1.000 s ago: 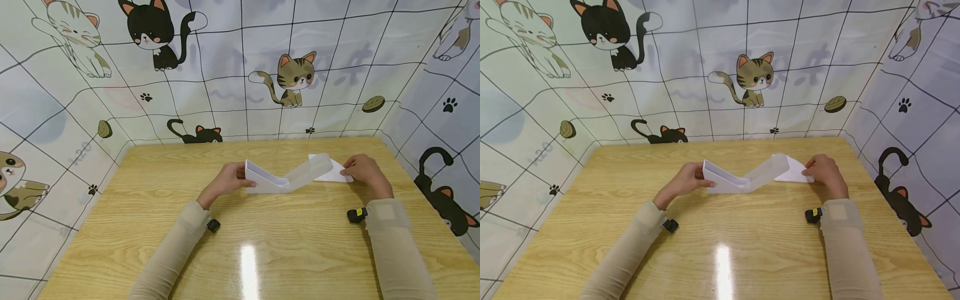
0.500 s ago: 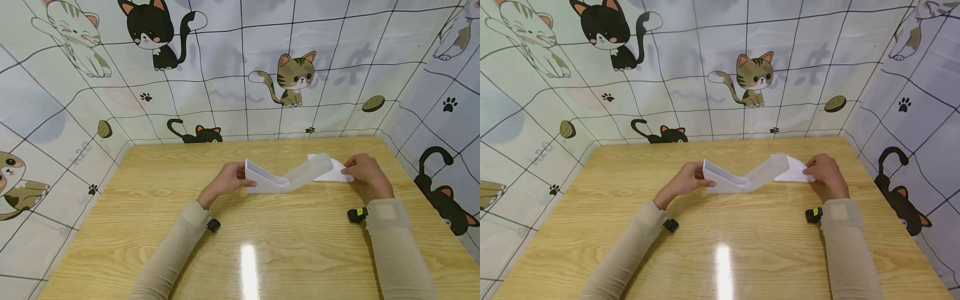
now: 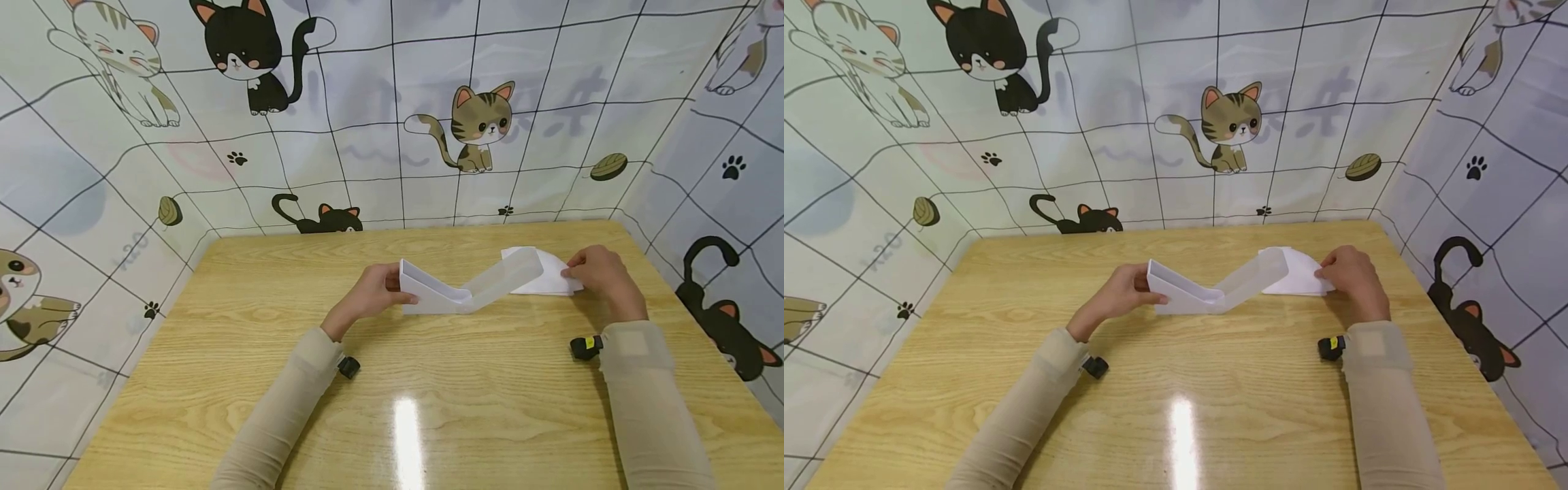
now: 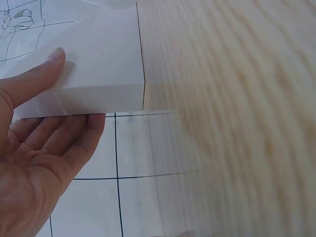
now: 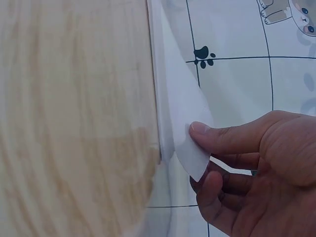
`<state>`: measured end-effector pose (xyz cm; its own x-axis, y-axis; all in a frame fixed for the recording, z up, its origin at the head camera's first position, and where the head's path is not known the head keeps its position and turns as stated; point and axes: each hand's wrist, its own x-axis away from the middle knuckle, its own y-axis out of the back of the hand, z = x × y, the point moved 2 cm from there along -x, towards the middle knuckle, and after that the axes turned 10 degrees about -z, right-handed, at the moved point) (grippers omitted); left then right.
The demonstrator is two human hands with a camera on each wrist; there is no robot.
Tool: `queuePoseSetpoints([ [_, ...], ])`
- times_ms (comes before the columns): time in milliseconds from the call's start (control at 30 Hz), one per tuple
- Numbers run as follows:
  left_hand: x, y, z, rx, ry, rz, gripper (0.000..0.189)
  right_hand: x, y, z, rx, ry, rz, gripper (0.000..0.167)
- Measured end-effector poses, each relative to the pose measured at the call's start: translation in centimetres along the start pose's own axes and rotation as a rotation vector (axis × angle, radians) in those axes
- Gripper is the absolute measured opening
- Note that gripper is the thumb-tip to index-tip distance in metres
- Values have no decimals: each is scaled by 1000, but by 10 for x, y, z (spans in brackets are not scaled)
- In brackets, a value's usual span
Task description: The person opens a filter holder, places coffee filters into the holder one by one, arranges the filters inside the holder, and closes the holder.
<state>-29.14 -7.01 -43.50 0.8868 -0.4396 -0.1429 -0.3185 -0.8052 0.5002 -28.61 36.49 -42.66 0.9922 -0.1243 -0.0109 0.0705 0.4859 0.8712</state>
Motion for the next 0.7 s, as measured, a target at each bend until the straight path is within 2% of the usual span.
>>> queuePoseSetpoints([
  [333,-1,0,-2,-11,-10,4,38,4,17,8,-49,-12,58,35],
  [500,0,1,-3,-6,-6,7,39,7,25,17,-71,-11,46,33],
  [700,0,0,-1,0,-1,8,39,11,34,28,-95,22,-7,29],
])
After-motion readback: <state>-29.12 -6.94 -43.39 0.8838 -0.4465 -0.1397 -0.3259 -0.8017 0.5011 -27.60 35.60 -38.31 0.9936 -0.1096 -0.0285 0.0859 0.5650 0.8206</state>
